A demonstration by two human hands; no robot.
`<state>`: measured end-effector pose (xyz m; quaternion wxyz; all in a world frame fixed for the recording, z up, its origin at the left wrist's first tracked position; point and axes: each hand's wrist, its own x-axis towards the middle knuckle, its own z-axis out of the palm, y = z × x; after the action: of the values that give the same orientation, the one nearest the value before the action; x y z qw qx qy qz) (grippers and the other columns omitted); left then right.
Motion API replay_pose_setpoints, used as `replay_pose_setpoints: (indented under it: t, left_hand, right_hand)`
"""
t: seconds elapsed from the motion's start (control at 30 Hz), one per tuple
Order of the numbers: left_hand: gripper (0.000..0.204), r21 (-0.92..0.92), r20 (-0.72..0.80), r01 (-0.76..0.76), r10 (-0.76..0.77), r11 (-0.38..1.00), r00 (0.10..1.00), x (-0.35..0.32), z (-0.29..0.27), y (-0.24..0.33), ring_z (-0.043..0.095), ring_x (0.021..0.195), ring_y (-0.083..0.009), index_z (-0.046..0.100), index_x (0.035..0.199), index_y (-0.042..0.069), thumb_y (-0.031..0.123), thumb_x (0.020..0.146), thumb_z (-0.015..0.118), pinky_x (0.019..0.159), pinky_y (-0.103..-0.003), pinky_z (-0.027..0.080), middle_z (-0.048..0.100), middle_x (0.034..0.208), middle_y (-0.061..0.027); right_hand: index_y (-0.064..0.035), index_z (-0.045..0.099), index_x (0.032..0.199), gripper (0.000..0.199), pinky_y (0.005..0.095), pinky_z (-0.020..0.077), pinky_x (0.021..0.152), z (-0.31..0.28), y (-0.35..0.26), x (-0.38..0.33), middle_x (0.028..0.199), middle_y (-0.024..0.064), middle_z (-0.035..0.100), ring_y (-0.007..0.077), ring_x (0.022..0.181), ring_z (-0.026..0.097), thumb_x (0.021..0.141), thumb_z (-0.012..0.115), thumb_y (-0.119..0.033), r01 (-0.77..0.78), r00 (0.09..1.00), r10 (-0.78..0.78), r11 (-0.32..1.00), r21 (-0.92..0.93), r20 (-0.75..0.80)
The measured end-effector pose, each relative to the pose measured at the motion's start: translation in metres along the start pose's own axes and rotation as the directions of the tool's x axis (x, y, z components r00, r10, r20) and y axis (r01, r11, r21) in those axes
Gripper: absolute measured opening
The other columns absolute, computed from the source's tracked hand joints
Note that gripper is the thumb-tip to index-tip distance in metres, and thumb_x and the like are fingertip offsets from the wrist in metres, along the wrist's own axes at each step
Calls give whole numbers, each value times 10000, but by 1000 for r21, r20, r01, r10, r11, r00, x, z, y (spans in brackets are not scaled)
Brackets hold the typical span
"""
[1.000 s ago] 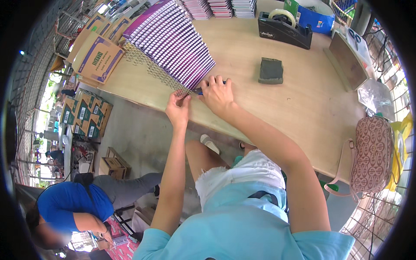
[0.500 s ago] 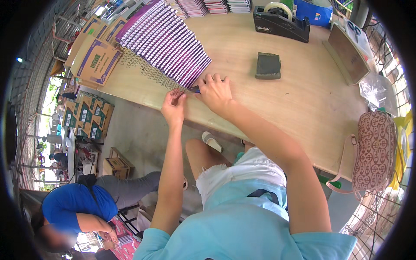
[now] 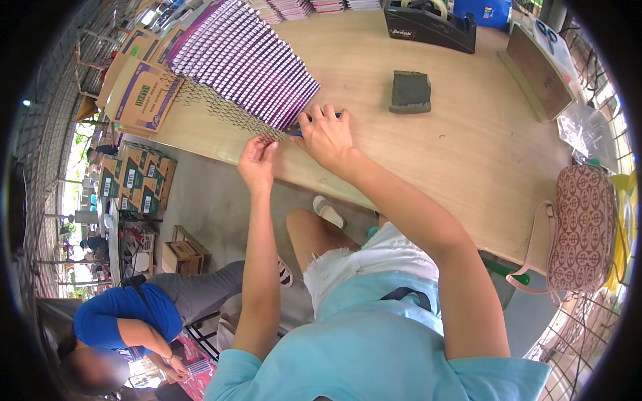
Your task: The person trims the excess spiral coil from a stack of purple notebooks using a pair of shears, handling the notebooks one at a time and placing the trimmed notebook back onto a stack.
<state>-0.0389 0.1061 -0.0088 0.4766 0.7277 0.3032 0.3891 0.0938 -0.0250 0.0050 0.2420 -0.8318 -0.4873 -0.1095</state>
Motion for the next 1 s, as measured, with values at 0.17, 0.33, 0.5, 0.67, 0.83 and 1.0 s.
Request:
replay_pose_setpoints:
  t: [0.17,0.33,0.5,0.67,0.83,1.0]
  left_hand:
    - [295,57,5,-32,32,998,999,2,-1,-1,674,917,-145,610,1126,-65,-86,847,703,829,-274,565,697,1024,-110]
    - [281,-144,25,114,-111,983,993,0,3,-5,671,888,-150,615,1145,-67,-9,886,707,783,-295,602,686,1003,-108]
    - [248,-159,11,82,-82,984,997,3,5,-9,670,868,-146,621,1128,-81,38,920,686,786,-296,603,687,995,-108]
    - [223,-142,7,108,-108,984,994,1,3,-6,670,855,-138,631,1106,-71,46,925,682,775,-286,598,694,990,-103]
    - [195,-147,-27,85,-90,985,996,1,7,-4,661,795,-120,652,1083,-42,27,905,694,704,-264,590,698,960,-82]
    - [188,-149,-41,80,-87,986,995,1,8,-5,660,796,-116,652,1077,-43,29,907,691,697,-263,592,700,957,-83]
  right_hand:
    - [-90,636,1112,458,545,488,795,-1,-1,-1,1075,124,617,316,1022,599,866,675,-474,3,1000,-2,1000,6,-22]
    - [-87,651,1091,451,528,500,783,1,-3,3,1055,122,633,313,992,617,864,677,-475,12,1000,-12,1000,13,8]
    - [-90,667,1057,439,496,516,714,5,-1,9,974,98,650,305,898,648,857,683,-481,-14,992,10,999,30,127]
    - [-87,667,1048,451,503,527,719,-3,3,-3,980,98,648,311,910,650,843,695,-488,-22,999,23,998,53,-26]
    - [-94,655,1084,460,496,517,717,1,-4,0,1014,110,632,310,975,629,841,701,-481,-3,996,4,1000,10,-91]
    - [-100,652,1095,463,502,516,730,1,-3,0,1018,116,639,303,979,632,844,696,-487,4,997,-3,1000,13,-80]
